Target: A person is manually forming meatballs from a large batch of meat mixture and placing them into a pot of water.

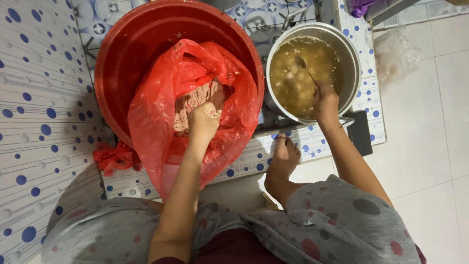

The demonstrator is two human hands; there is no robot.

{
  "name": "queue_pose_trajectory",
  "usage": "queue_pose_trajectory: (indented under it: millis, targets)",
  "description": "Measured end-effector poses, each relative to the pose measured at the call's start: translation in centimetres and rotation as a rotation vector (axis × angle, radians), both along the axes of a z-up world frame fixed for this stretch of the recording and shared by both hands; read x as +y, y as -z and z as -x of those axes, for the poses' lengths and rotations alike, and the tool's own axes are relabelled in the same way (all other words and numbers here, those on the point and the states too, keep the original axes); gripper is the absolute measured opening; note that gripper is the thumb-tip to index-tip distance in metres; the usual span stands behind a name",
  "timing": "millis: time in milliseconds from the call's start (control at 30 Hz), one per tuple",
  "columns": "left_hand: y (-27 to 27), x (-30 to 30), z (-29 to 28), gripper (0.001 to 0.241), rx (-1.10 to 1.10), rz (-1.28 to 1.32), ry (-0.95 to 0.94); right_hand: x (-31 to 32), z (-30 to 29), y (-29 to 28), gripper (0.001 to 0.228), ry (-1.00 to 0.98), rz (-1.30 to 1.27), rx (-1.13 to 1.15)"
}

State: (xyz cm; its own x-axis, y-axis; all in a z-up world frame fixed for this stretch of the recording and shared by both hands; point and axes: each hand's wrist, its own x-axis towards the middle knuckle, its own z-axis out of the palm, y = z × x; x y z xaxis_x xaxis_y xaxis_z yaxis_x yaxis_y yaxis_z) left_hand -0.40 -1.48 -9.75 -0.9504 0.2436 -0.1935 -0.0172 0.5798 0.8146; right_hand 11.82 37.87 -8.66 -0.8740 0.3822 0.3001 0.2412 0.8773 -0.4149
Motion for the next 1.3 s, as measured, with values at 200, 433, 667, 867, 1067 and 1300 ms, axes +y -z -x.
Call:
queue_pose_trajectory:
  millis: [200,433,667,867,1067,1300]
  targets:
    - [-0.4,0.4,0.3,0.014,-0.028,-0.021,-0.009,0.1,-1.0,1.5,0.027,-0.092,0.013,-0.191]
    - [-1.2,-0.1,0.2,0.015,-0.046,-0.084,-0.040,0.9,-1.2,1.2,0.018,-0.149,-0.365,-0.361]
    - [-0.5,-0.5,0.4,0.014,-0.032,-0.065,-0.053,6.6,-1.7,3.5,0.028,-0.046,-0.527,-0.469]
    - [-1.9,-0.4,0.1,0.014,-0.035,-0.056,-0.062,13.8,-1.7,7.8,0.013,0.071,-0.595,-0.443]
    - [-1.2,-0.4,0.3,0.015,-0.049,-0.094,-0.049,12.1,-0.7,5.0,0.016,0.275,-0.597,-0.671]
    - [-1.6,-0.2,0.3,0.015,-0.062,-0.085,-0.055,7.9,-0.3,4.4,0.028,0.333,-0.540,-0.810]
